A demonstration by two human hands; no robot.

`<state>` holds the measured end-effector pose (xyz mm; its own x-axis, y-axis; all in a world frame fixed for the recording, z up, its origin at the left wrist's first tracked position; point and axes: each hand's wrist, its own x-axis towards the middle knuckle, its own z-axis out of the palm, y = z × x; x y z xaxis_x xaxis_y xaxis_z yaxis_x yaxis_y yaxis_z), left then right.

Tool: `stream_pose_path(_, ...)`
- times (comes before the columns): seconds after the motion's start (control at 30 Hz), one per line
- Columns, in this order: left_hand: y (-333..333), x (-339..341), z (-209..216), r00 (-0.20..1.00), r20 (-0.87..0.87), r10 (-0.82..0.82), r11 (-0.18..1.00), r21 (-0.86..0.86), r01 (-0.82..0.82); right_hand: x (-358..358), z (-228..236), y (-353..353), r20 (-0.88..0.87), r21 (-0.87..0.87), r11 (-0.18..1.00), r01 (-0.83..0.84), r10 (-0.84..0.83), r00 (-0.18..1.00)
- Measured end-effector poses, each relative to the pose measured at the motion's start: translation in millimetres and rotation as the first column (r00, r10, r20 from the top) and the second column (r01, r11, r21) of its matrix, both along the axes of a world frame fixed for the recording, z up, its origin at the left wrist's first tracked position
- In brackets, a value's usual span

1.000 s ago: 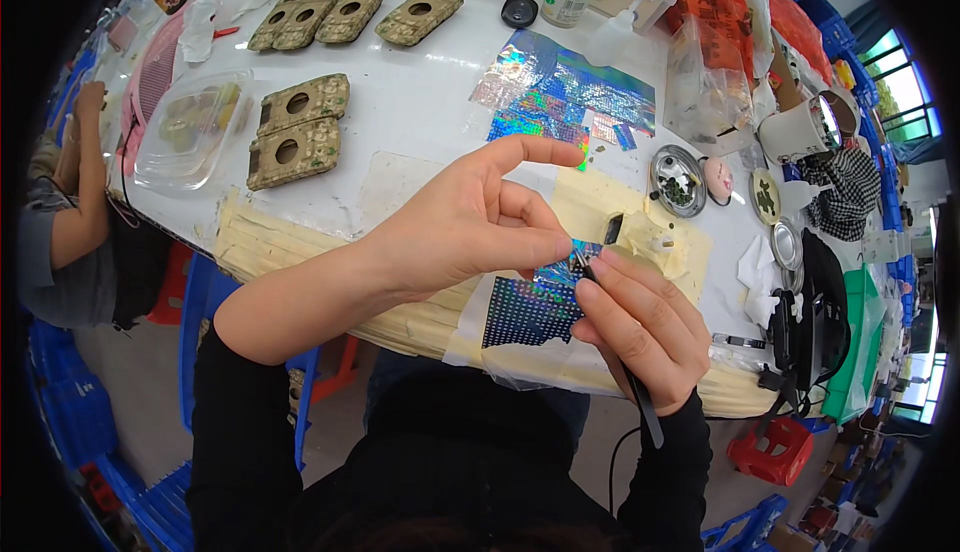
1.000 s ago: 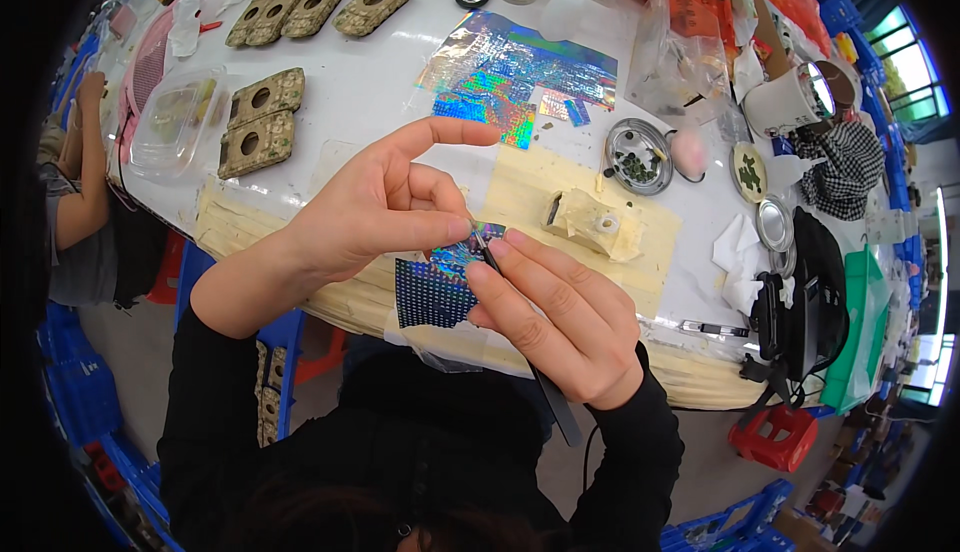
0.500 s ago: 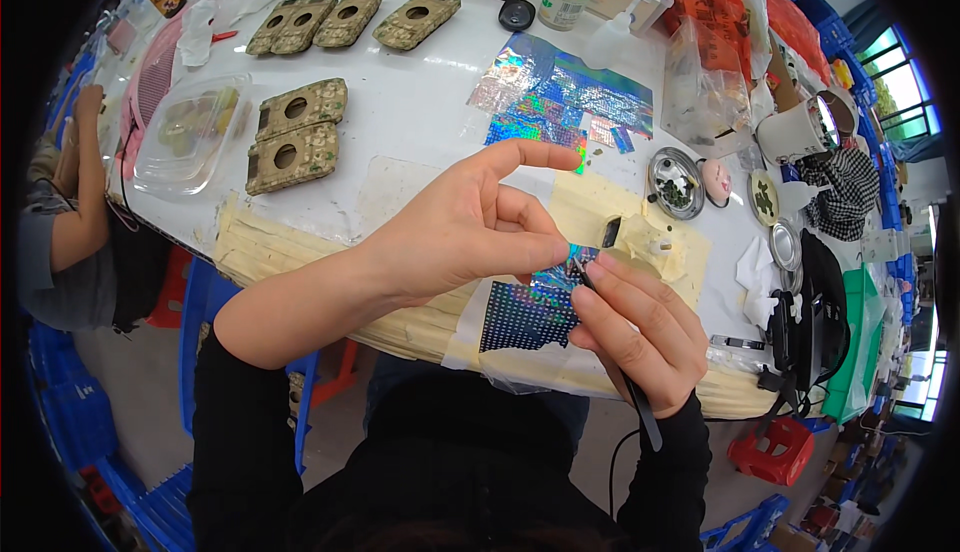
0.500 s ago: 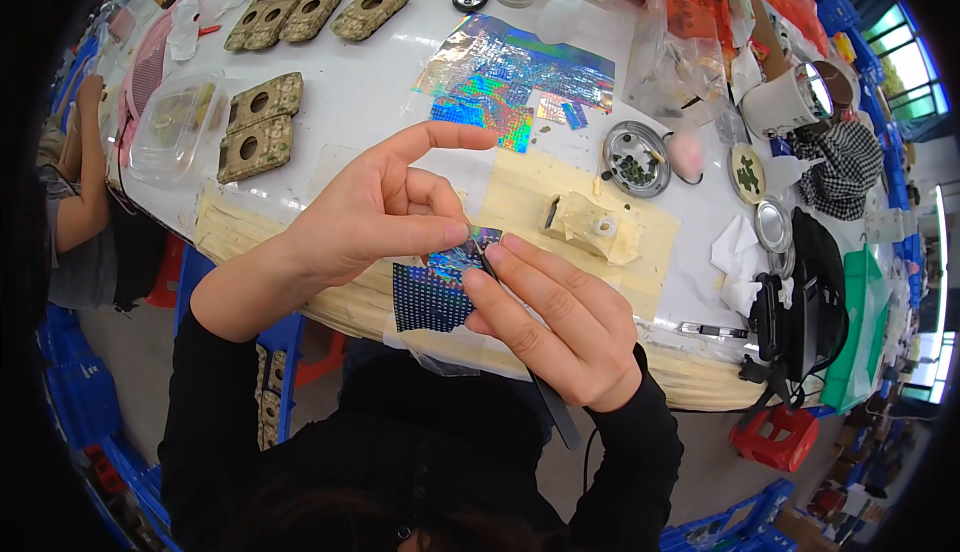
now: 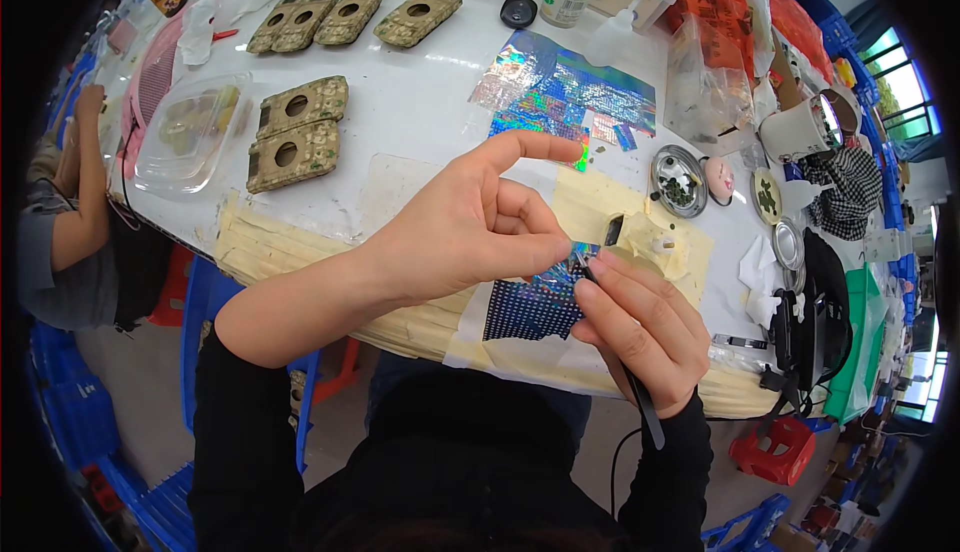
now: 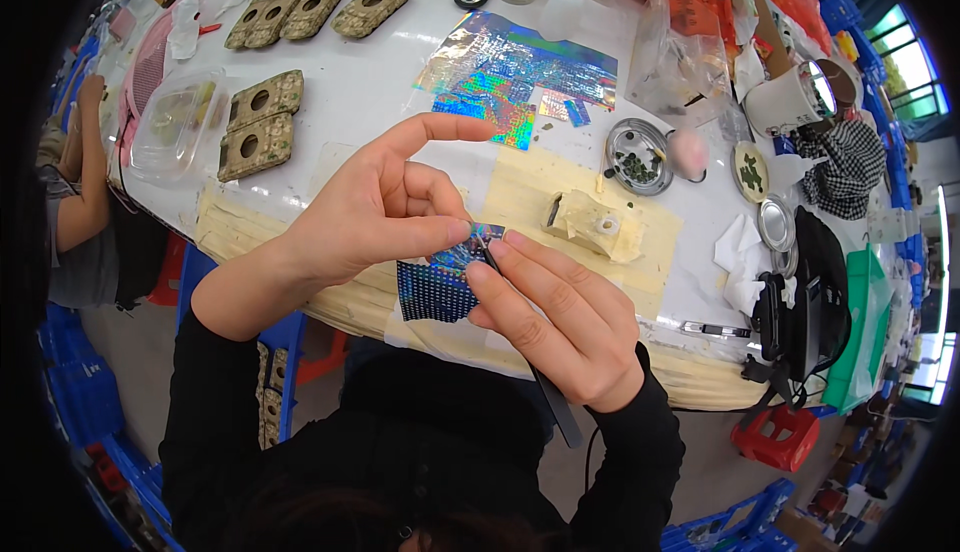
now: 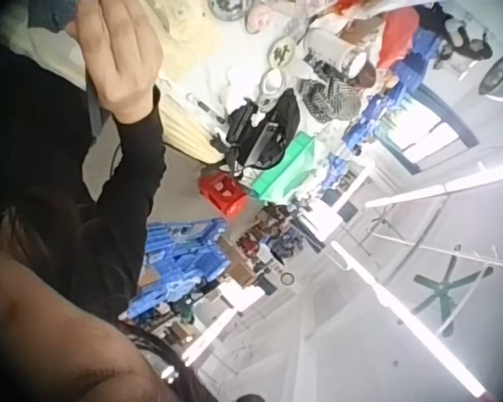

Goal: Using tweezers to pick small blue decorative pieces and place them onto a white part on a workbench.

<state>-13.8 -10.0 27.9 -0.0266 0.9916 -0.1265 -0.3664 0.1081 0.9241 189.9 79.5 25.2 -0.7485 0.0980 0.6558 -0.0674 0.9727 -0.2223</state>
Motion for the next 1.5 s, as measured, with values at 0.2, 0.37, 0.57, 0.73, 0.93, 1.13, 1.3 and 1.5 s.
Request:
stream_pose_path(0.2,0.2,0.7,-0.4,1.0,0.016,0.003,1.0,0.0,-0.003,0.7,0.0,-1.0,0.006,-0.023,1.0,-0.002,0.002,1.0)
stream_pose_path(0.37,0.1,0.0,-1.0,1.0,0.02,0.012,1.0,0.017,-0.012,1.3,0.9,0.5,-0.006,-0.027,1.0,-0.007,0.006,1.0)
stream_pose_path(0.57,-0.5,-0.3,-0.9,1.0,-0.004,0.008,1.0,0.019,-0.008,0.4,0.4,-0.1,-0.046,-0.142,0.99,-0.021,0.015,0.999)
stream_pose_path(0.73,-1.2,-0.1,-0.6,1.0,-0.012,-0.002,1.0,-0.001,0.002,0.7,-0.5,1.2,-0.054,-0.265,0.96,-0.091,0.079,0.995)
stream_pose_path(0.93,-1.1,0.8,-0.1,1.0,-0.027,-0.015,1.0,-0.009,0.015,3.0,-0.3,4.7,-0.078,-0.449,0.88,-0.155,0.135,0.988)
stream_pose_path(1.13,-1.6,1.1,1.3,0.999,-0.041,-0.022,1.0,-0.009,0.021,3.4,-1.3,4.4,-0.067,-0.46,0.876,-0.143,0.127,0.99)
stream_pose_path(1.3,-1.7,1.4,1.2,0.998,-0.056,-0.021,1.0,0.006,0.021,2.4,0.3,4.1,-0.065,-0.439,0.888,-0.138,0.122,0.99)
stream_pose_path(1.5,-2.0,1.9,0.0,0.997,-0.07,-0.016,1.0,0.018,0.017,1.4,0.3,4.0,-0.065,-0.454,0.879,-0.144,0.129,0.99)
